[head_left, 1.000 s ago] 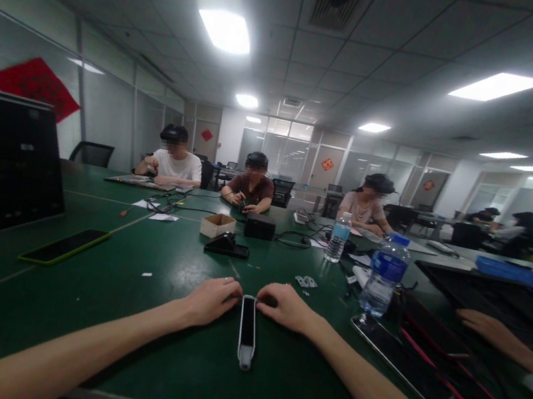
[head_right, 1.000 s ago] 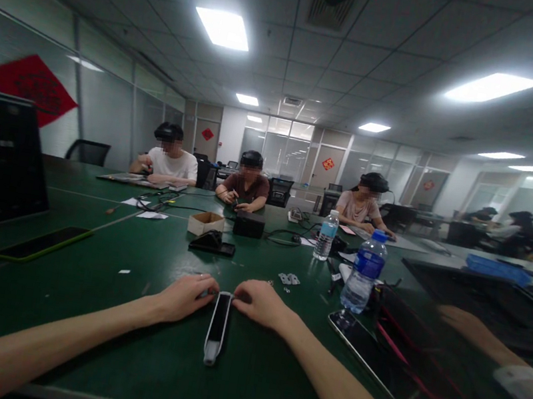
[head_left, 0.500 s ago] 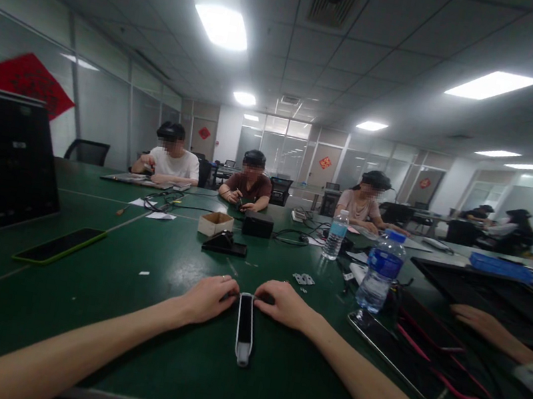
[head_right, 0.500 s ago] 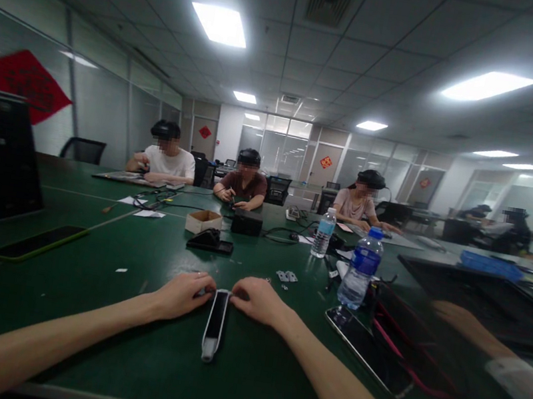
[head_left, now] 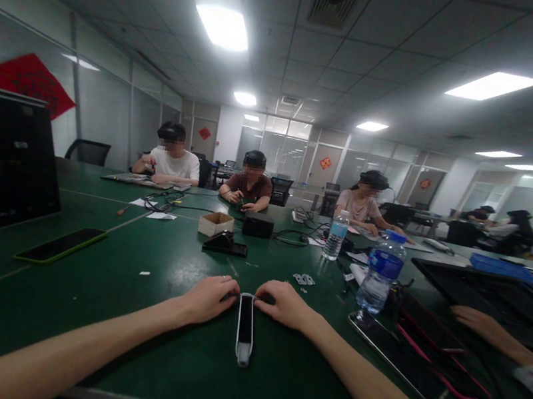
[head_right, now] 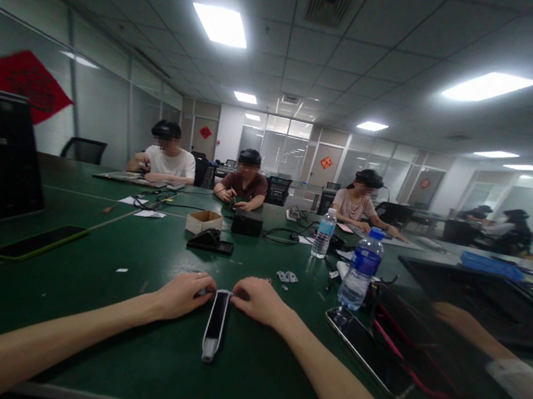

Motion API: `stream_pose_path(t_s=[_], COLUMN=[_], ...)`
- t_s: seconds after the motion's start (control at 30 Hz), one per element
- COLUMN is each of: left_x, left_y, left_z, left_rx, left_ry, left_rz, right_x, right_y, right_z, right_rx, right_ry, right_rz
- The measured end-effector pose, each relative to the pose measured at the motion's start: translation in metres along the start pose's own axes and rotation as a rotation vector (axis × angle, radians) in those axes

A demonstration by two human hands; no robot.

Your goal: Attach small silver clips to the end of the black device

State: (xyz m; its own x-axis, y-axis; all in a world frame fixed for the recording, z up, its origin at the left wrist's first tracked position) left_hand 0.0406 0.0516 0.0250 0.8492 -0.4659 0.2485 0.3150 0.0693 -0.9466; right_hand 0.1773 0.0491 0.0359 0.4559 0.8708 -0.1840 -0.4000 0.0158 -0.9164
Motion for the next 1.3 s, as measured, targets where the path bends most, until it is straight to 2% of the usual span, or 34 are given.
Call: stream_pose_path(t_s=[0.7, 1.13, 1.3], left_x=[0.0009, 0.0004, 0.0019], left_y=[-0.0021, -0.0008, -0.0025], left_z=[-0.0007, -0.0004, -0.0014], left_rx=[0.0, 0.004, -0.009], left_ry=[-0.005, 0.004, -0.006], left_rz=[0.007, 0.019, 0.011], right_x=[0.0039, 0.0093, 0.0042], right_y=[0.0008, 0.0026, -0.0017], right_z=[-0.0011, -0.0027, -0.0031], right_rx=[-0.049, -0.013, -0.051], right_ry=[-0.011, -0.045, -0.027], right_rz=[0.005, -0.013, -0.033])
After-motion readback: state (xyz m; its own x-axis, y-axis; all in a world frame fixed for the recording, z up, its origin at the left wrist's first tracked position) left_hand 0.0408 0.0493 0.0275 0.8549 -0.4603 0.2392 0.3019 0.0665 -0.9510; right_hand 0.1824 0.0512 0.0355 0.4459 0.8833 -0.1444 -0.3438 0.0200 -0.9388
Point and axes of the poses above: each hand's wrist, its own z-axis towards the middle knuckle, its own y-axis out of the palm, x = y × z, the point moved 8 cm from there along z, towards the middle knuckle, and after that the axes turned 15 degrees about -y, right-handed, at the moved point
